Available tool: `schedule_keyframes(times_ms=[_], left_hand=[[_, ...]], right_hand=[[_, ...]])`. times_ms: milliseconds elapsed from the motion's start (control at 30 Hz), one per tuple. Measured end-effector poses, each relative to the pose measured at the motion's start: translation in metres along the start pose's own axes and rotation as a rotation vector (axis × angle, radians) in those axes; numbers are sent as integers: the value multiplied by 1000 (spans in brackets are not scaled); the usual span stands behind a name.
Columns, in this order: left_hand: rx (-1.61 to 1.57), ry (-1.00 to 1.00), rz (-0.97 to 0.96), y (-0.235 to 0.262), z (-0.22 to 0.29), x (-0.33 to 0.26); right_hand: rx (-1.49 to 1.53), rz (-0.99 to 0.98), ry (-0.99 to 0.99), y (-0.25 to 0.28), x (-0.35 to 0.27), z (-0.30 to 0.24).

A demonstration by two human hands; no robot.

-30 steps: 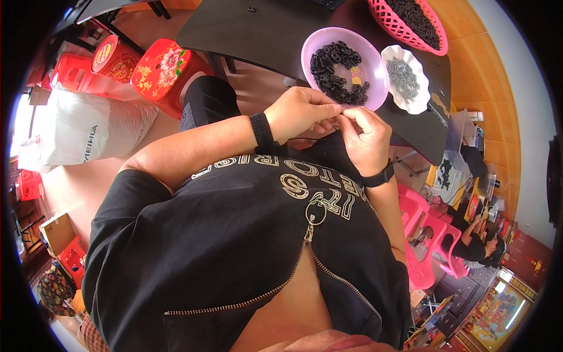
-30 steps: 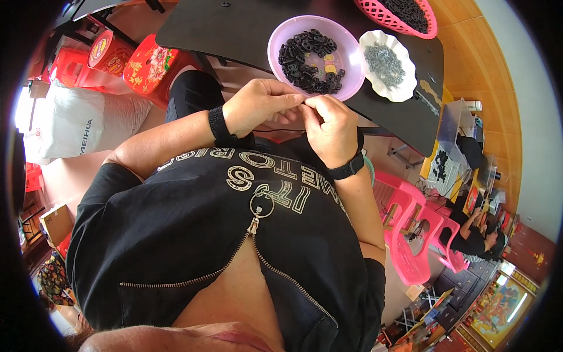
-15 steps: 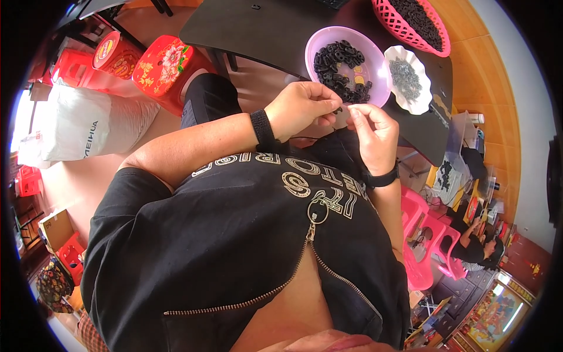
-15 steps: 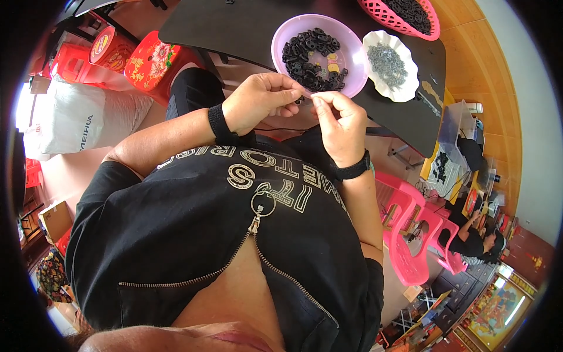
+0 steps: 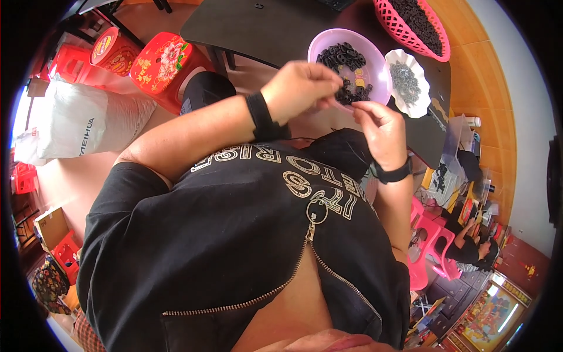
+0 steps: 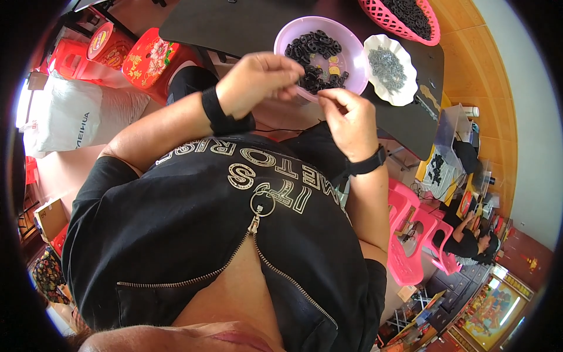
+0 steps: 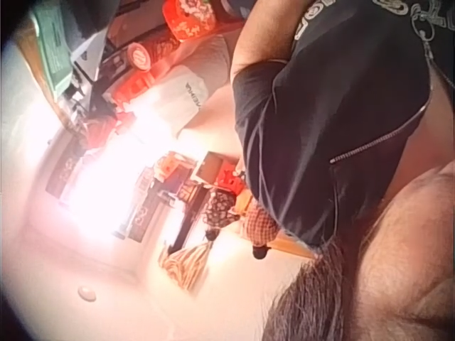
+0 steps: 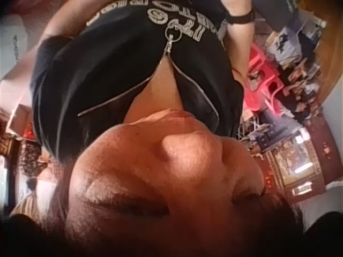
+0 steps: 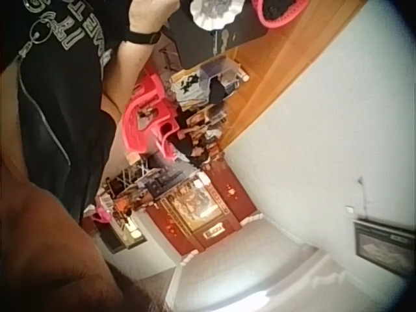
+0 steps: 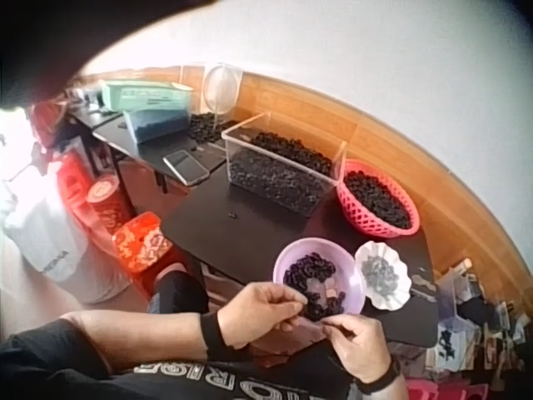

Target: The person assembles fasteners by picking up black plastic pieces and inserting metal pins into them by hand.

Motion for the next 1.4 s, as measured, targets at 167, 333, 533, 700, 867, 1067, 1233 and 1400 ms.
schedule_keyframes(times_ms=[167, 333, 533, 700, 867, 1067, 1233, 1400], left_hand=[[153, -280, 140, 62, 45, 59], [34, -243, 442, 132, 7, 102], [255, -387, 483, 126, 22, 79], [265, -342, 397, 123, 21, 81], [251, -389, 374, 126, 18, 82], [349, -412, 320, 117, 23, 78], [374, -423, 332, 116, 24, 75], [386, -425, 328, 113, 25, 76]], right_hand=[[-254, 94, 75, 35, 38, 0], [-518, 41, 257, 20, 79, -24], [-734, 10, 415, -22, 101, -36], [-826, -157, 340, -37, 102, -22], [-843, -161, 211, -13, 93, -19], [-456, -220, 79, -17, 72, -43], [-574, -222, 457, -46, 68, -55], [-669, -91, 262, -21, 114, -34]])
Point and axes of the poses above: each hand's wrist, its own x-axis towards the middle knuckle, its own y-axis out of the back of the hand, z = x × y, the point moved 8 cm from there along x, towards the middle knuckle, and after that the axes turned 13 degrees about -y, right-handed, at the moved point
